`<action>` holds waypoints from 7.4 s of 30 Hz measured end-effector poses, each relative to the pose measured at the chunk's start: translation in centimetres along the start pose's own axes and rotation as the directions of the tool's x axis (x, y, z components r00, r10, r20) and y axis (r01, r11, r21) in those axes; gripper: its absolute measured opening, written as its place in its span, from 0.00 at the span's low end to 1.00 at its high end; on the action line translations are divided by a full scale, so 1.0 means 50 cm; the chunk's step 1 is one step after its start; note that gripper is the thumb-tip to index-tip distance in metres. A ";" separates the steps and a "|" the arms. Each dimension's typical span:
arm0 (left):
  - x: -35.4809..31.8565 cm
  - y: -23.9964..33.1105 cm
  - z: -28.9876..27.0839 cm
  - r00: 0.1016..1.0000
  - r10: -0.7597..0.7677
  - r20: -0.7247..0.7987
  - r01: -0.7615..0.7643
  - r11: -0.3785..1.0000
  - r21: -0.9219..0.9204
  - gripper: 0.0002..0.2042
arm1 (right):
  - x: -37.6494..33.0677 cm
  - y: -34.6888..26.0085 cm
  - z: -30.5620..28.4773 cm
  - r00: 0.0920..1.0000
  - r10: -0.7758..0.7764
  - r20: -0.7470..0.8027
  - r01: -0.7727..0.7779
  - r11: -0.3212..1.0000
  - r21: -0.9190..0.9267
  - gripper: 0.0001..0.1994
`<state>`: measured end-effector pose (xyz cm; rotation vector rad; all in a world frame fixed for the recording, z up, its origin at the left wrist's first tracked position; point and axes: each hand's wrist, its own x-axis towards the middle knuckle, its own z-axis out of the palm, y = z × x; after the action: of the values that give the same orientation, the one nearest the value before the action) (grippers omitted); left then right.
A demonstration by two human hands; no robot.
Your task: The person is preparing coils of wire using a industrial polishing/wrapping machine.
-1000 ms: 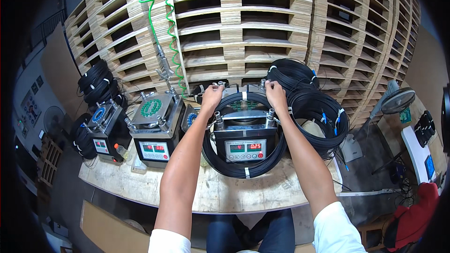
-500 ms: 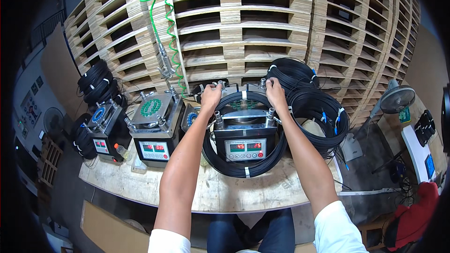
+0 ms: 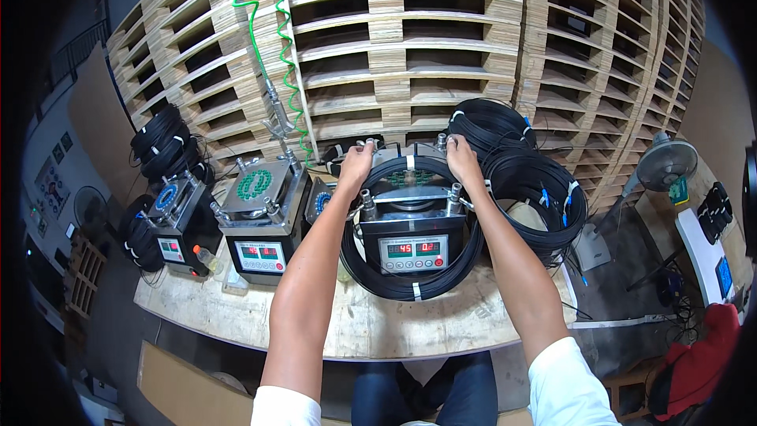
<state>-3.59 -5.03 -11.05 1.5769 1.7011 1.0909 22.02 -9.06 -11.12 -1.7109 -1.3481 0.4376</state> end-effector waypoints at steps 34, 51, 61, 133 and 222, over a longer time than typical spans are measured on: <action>0.009 -0.012 0.002 0.996 0.082 0.034 -0.081 0.996 -0.037 0.38 | -0.022 -0.026 -0.018 0.999 0.028 -0.023 -0.027 0.999 0.039 0.26; 0.035 -0.035 0.030 0.994 0.065 -0.084 -0.064 0.998 0.022 0.39 | 0.001 0.007 -0.004 0.994 -0.104 -0.019 0.105 0.993 0.057 0.26; 0.006 -0.008 0.002 0.991 0.051 0.124 -0.037 0.993 -0.114 0.44 | -0.012 -0.012 -0.012 1.000 0.003 -0.008 -0.004 0.997 -0.075 0.26; 0.004 -0.008 0.010 0.999 -0.005 0.042 0.008 0.998 -0.064 0.44 | 0.011 0.015 -0.005 0.996 -0.084 0.018 0.084 0.996 0.010 0.26; -0.024 -0.003 0.007 0.849 0.318 -0.423 -0.315 0.946 0.079 0.18 | -0.084 -0.066 -0.036 0.972 -0.221 0.085 0.225 0.974 -0.035 0.31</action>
<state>-3.17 -6.16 -11.49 1.7583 1.7463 1.7113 19.90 -13.55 -8.49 -1.5688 -1.5994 0.3533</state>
